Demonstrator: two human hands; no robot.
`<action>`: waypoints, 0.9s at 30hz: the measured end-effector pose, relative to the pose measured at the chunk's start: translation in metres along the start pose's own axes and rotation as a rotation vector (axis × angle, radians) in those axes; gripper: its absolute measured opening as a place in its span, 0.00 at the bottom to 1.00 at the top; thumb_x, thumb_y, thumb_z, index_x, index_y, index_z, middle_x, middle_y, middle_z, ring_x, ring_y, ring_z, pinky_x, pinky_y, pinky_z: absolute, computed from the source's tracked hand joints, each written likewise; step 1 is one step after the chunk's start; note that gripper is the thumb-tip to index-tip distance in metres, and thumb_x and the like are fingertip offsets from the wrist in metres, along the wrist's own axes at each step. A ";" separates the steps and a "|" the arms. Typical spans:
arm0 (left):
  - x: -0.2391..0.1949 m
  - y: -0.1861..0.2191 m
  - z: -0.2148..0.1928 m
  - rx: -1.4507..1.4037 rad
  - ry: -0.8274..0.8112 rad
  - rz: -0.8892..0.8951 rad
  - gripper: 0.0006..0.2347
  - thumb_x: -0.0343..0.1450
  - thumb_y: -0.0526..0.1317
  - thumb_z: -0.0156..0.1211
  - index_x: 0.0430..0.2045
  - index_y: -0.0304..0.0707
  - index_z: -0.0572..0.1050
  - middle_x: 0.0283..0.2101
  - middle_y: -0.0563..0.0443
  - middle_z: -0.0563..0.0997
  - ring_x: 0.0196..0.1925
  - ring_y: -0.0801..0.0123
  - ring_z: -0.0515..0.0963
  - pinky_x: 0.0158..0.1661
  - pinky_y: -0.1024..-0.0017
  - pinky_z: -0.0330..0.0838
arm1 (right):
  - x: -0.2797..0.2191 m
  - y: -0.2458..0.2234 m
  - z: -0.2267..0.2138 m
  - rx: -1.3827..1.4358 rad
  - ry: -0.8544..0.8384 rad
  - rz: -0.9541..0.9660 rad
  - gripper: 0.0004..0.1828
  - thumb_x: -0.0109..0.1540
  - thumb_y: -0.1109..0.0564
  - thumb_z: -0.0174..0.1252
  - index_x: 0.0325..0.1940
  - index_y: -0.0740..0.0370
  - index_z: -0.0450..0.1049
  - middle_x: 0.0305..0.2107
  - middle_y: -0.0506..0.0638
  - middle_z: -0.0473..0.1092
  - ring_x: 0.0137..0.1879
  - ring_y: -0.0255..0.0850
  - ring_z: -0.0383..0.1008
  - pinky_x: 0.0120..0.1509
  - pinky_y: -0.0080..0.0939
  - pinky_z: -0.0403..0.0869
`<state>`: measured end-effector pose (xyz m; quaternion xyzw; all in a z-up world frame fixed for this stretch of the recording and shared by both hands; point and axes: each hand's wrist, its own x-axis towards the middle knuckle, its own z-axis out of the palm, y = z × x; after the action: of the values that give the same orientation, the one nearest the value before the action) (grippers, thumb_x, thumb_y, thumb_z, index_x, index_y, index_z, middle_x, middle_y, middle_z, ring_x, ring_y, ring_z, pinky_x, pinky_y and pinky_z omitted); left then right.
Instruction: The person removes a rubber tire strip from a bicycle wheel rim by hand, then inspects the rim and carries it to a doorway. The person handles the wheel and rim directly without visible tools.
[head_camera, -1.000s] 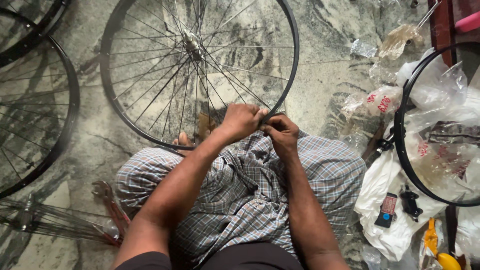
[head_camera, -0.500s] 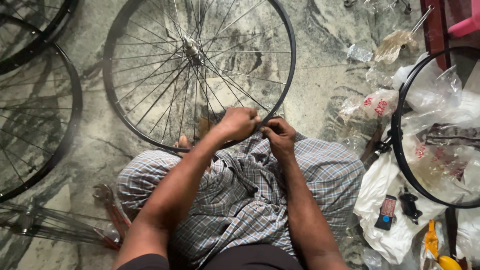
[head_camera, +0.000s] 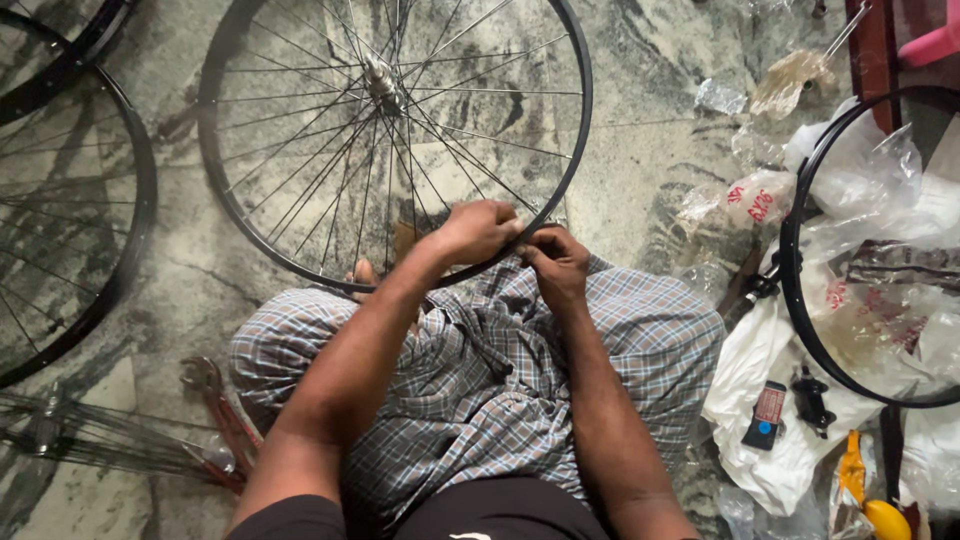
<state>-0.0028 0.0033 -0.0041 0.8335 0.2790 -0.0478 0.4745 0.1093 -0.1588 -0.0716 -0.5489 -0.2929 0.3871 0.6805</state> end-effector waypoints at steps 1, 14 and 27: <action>0.000 -0.001 0.000 -0.045 -0.023 -0.041 0.14 0.73 0.49 0.51 0.31 0.39 0.78 0.33 0.43 0.82 0.36 0.57 0.81 0.44 0.56 0.73 | -0.001 0.001 0.000 -0.012 0.001 0.000 0.06 0.62 0.73 0.62 0.41 0.68 0.75 0.33 0.49 0.74 0.37 0.33 0.75 0.42 0.33 0.76; -0.003 -0.003 -0.003 0.166 -0.084 -0.102 0.15 0.77 0.49 0.46 0.36 0.39 0.79 0.35 0.41 0.83 0.39 0.53 0.81 0.44 0.53 0.73 | -0.002 -0.019 0.013 -0.064 -0.006 -0.014 0.07 0.60 0.74 0.61 0.39 0.68 0.75 0.33 0.49 0.74 0.38 0.34 0.77 0.43 0.34 0.78; -0.021 0.021 -0.017 0.274 -0.082 -0.136 0.20 0.83 0.51 0.43 0.37 0.38 0.80 0.38 0.40 0.83 0.43 0.54 0.80 0.53 0.56 0.70 | -0.017 -0.026 0.026 0.053 0.088 -0.057 0.08 0.60 0.74 0.62 0.39 0.68 0.75 0.32 0.48 0.72 0.36 0.32 0.74 0.40 0.31 0.75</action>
<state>-0.0131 -0.0004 0.0285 0.8669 0.3058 -0.1514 0.3632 0.0846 -0.1623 -0.0399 -0.5385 -0.2677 0.3507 0.7179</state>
